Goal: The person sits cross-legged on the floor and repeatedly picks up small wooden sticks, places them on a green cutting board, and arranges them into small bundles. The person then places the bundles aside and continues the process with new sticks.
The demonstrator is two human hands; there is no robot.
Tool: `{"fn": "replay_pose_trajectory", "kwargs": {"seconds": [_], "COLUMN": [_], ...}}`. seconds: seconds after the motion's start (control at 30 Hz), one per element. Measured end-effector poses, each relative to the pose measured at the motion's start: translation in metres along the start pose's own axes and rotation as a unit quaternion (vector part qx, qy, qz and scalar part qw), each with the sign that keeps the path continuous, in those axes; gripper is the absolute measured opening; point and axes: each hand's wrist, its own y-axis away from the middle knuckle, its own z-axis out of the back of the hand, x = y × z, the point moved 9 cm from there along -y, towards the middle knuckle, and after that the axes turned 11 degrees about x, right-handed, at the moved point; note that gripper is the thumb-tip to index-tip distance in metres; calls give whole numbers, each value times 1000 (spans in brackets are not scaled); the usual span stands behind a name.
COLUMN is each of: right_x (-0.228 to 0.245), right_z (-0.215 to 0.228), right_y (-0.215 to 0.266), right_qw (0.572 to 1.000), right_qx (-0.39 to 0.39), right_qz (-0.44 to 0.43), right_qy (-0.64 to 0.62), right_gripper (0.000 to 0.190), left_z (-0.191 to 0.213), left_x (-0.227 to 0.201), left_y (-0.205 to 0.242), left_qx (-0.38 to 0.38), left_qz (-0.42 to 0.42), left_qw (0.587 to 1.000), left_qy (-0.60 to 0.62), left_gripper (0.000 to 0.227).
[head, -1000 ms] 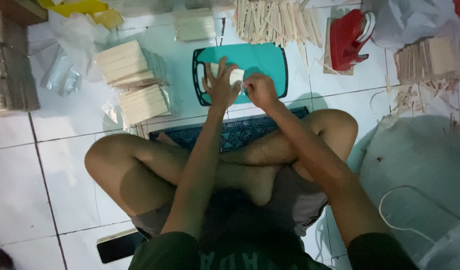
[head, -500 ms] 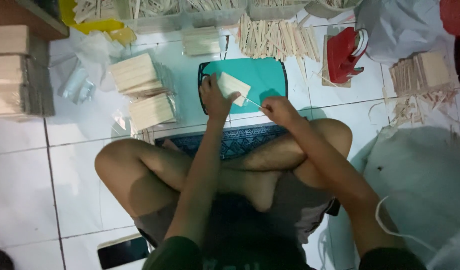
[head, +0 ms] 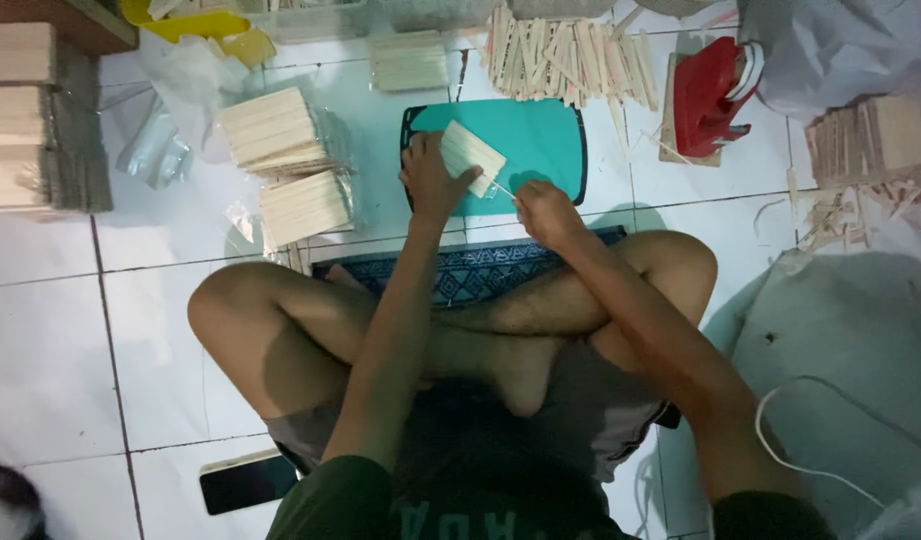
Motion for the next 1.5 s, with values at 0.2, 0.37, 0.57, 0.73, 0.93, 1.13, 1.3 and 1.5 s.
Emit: {"fn": "replay_pose_trajectory", "kwargs": {"seconds": [0.2, 0.37, 0.57, 0.73, 0.93, 1.13, 1.3, 1.5], "right_x": [7, 18, 41, 59, 60, 43, 16, 35], "right_z": [-9, -5, 15, 8, -11, -23, -65, -43], "right_y": [-19, -41, -33, -11, -5, -13, -4, -7], "right_qw": [1000, 998, 998, 988, 981, 994, 998, 999], "right_qx": [-18, -44, -8, 65, 82, 79, 57, 24], "right_qz": [4, 4, -25, -52, -67, -74, -27, -6], "right_qy": [16, 48, 53, 131, 163, -5, 12, 35], "right_gripper": [21, 13, 12, 18, 21, 24, 30, 29], "left_z": [3, -12, -4, 3, -8, -9, -29, -14], "left_x": [-5, 9, 11, 3, 7, 9, 28, 7], "left_y": [2, -12, -12, -10, -27, -34, -37, -28], "left_qx": [15, 36, 45, 61, 104, 109, 146, 140], "left_qz": [0, 25, 13, -3, -21, -45, -33, -42], "left_qw": [1000, 999, 999, 998, 994, 993, 988, 989], "left_qy": [15, -6, 15, -4, -23, 11, -22, -17], "left_gripper": [81, 85, 81, 76, 76, 73, 72, 74]}}
